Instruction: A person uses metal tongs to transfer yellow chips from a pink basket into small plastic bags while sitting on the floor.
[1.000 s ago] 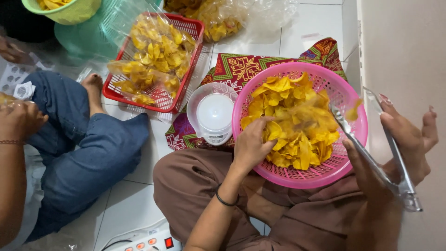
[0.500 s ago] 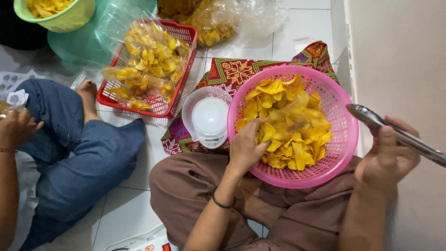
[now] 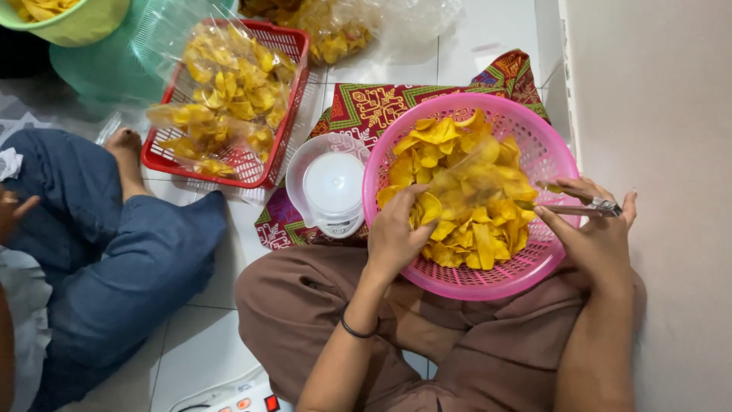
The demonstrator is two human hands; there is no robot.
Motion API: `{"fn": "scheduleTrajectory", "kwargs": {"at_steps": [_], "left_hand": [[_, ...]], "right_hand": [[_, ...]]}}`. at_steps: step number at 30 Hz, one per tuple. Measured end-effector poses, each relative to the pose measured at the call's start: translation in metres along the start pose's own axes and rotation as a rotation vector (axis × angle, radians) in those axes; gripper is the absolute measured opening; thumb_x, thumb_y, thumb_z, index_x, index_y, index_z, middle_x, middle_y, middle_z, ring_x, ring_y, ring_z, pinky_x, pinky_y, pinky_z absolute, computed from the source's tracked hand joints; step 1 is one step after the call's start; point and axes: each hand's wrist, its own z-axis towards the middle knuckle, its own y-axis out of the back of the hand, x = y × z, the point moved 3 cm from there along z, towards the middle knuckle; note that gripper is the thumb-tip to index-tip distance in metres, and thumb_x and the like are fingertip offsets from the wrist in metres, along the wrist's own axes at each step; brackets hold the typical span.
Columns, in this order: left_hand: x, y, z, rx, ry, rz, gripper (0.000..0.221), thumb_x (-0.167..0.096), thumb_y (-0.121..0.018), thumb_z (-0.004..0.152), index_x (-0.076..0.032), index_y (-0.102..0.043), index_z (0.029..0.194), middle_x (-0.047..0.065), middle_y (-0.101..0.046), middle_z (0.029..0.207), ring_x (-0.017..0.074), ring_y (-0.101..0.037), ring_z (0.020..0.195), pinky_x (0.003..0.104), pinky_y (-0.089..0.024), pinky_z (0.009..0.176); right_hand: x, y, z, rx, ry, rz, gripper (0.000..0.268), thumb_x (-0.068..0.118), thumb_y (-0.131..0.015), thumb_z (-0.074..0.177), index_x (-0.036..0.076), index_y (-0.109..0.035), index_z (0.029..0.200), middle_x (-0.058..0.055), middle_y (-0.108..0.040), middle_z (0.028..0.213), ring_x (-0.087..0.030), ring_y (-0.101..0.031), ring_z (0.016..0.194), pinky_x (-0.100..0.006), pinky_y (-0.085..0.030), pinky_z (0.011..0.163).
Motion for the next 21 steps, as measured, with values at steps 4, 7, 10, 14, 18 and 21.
{"fn": "scheduleTrajectory", "kwargs": {"at_steps": [4,7,10,14,18,21], "left_hand": [[-0.004,0.002,-0.001,0.026,0.020,-0.030,0.060,-0.021,-0.082,0.082,-0.015,-0.060,0.138,0.002,-0.073,0.117,0.0227,-0.072,0.096,0.035,-0.055,0.081],[-0.007,0.004,0.003,0.034,0.024,-0.016,0.059,-0.018,-0.081,0.082,-0.015,-0.061,0.137,0.002,-0.074,0.117,0.0218,-0.072,0.097,0.035,-0.056,0.080],[-0.008,0.004,0.002,0.036,0.036,-0.003,0.056,-0.021,-0.080,0.084,-0.014,-0.062,0.137,0.002,-0.074,0.116,0.0212,-0.071,0.095,0.034,-0.055,0.079],[-0.009,0.005,0.003,0.045,0.035,-0.002,0.058,-0.017,-0.081,0.082,-0.014,-0.062,0.137,0.003,-0.074,0.120,0.0232,-0.072,0.099,0.036,-0.056,0.082],[-0.006,0.002,0.001,0.052,0.032,0.019,0.057,-0.016,-0.080,0.081,-0.013,-0.062,0.135,0.002,-0.073,0.120,0.0226,-0.072,0.096,0.035,-0.055,0.079],[-0.007,0.001,0.003,0.056,0.043,0.041,0.059,-0.017,-0.080,0.080,-0.013,-0.062,0.137,0.003,-0.074,0.121,0.0232,-0.072,0.099,0.035,-0.056,0.081]], "right_hand": [[-0.001,0.007,-0.003,0.067,-0.115,0.081,0.049,0.027,-0.087,0.084,0.018,-0.074,0.130,0.000,-0.070,0.138,-0.032,-0.055,0.149,-0.075,0.000,0.128],[-0.004,0.007,-0.001,0.115,-0.115,0.149,0.055,0.024,-0.088,0.081,0.016,-0.071,0.132,-0.001,-0.071,0.140,-0.041,-0.051,0.154,-0.078,0.006,0.126],[-0.010,0.006,-0.003,0.119,-0.095,0.198,0.046,0.016,-0.085,0.086,0.008,-0.068,0.129,-0.003,-0.070,0.137,-0.022,-0.065,0.123,-0.064,0.000,0.130],[-0.016,0.004,-0.009,0.094,-0.139,0.240,0.053,0.016,-0.084,0.084,0.011,-0.067,0.134,-0.009,-0.064,0.147,-0.029,-0.056,0.142,-0.065,0.001,0.131],[-0.020,-0.006,-0.011,-0.003,-0.059,0.065,0.062,0.028,-0.089,0.082,0.013,-0.068,0.138,-0.007,-0.069,0.144,-0.039,-0.050,0.157,-0.074,0.000,0.132],[-0.013,-0.020,-0.011,-0.047,0.025,-0.022,0.051,0.032,-0.085,0.091,0.013,-0.070,0.136,0.000,-0.069,0.141,-0.037,-0.052,0.155,-0.081,-0.004,0.128]]}}
